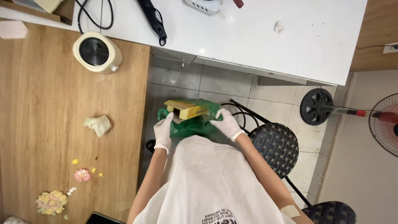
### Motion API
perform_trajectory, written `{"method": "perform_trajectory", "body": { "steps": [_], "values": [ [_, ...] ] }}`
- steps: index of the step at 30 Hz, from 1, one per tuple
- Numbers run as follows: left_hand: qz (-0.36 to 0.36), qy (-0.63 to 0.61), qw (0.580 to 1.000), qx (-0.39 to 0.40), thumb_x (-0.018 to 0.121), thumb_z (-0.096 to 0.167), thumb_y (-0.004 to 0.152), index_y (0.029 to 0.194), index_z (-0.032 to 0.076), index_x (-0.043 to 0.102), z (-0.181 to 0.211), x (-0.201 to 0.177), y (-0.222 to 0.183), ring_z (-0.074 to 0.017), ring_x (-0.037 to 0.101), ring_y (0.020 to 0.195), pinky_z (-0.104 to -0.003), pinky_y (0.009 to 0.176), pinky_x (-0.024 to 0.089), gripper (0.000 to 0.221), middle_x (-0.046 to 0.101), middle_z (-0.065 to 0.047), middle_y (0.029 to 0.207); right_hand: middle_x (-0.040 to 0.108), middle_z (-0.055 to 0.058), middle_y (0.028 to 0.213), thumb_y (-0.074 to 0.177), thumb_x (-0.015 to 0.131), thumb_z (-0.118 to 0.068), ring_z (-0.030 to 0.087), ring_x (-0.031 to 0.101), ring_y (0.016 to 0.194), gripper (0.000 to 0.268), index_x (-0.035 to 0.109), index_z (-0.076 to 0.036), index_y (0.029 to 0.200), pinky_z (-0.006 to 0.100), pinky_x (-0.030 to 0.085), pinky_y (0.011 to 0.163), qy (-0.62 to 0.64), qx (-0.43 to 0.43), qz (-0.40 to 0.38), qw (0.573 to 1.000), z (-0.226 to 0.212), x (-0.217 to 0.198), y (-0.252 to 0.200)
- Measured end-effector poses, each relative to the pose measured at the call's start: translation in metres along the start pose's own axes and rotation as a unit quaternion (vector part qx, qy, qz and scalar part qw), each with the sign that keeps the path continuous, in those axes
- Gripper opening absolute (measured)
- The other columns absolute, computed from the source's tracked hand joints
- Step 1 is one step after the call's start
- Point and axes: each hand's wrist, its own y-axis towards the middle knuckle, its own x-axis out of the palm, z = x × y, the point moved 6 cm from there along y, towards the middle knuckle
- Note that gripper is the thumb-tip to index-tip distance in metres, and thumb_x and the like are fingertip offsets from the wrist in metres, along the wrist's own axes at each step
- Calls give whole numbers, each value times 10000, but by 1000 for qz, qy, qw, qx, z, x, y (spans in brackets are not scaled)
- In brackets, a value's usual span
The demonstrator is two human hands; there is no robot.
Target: Cleaning residual wax from a melting pot using a heat gun and paper towels.
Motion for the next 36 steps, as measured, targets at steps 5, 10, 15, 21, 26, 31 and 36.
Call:
{"method": "perform_trajectory", "body": {
  "steps": [5,10,15,21,26,31,36],
  "values": [
    [-83,-25,994,-65,745,241,916,1196,9,695,53,-8,-14,-109,587,814,-274,750,474,367,682,-4,939,656,154,983,967,652,-167,300,644,936,132,554,-98,1023,385,513,881,60,167,156,972,34,-63,14],
    [-206,-79,973,66,652,209,993,1163,-32,615,127,17,-24,-71,686,941,-246,890,535,297,734,-18,1004,641,217,1176,990,731,-230,360,641,1074,245,695,-143,1216,391,538,983,-133,116,184,967,15,-78,17],
    [-462,-201,864,-11,473,477,1166,1466,253,620,175,86,-84,-71,437,431,-265,637,541,402,541,7,606,305,142,1627,787,806,-464,416,583,1170,848,429,-329,1535,445,549,884,-373,63,-60,924,-143,-66,11],
    [-392,34,919,-10,435,482,1007,1613,274,151,191,124,-153,-114,455,462,-319,591,520,701,553,-40,628,443,112,1508,644,749,-538,375,572,1344,1007,383,-126,1486,625,469,1038,-503,-153,76,847,-162,-6,38],
    [-404,-44,914,-22,517,372,1046,1702,158,165,204,140,-178,99,584,1004,-208,853,550,775,616,241,1205,696,145,1334,1030,568,-210,296,678,1232,436,614,-24,1422,374,534,1089,239,-91,-11,967,-100,31,59],
    [-357,-30,933,25,525,395,1042,1689,254,70,268,138,-173,-83,428,678,-238,582,346,803,494,22,796,681,126,1143,904,648,-100,230,664,1046,272,627,-11,1159,339,551,987,126,-165,-127,970,-108,26,67],
    [-401,13,907,125,546,386,1048,1702,247,58,294,181,-185,-91,459,697,-246,670,461,828,452,35,773,737,186,1028,847,678,-64,294,687,974,304,601,57,1115,416,580,963,263,-171,-249,917,-91,10,89]
  ]
}}
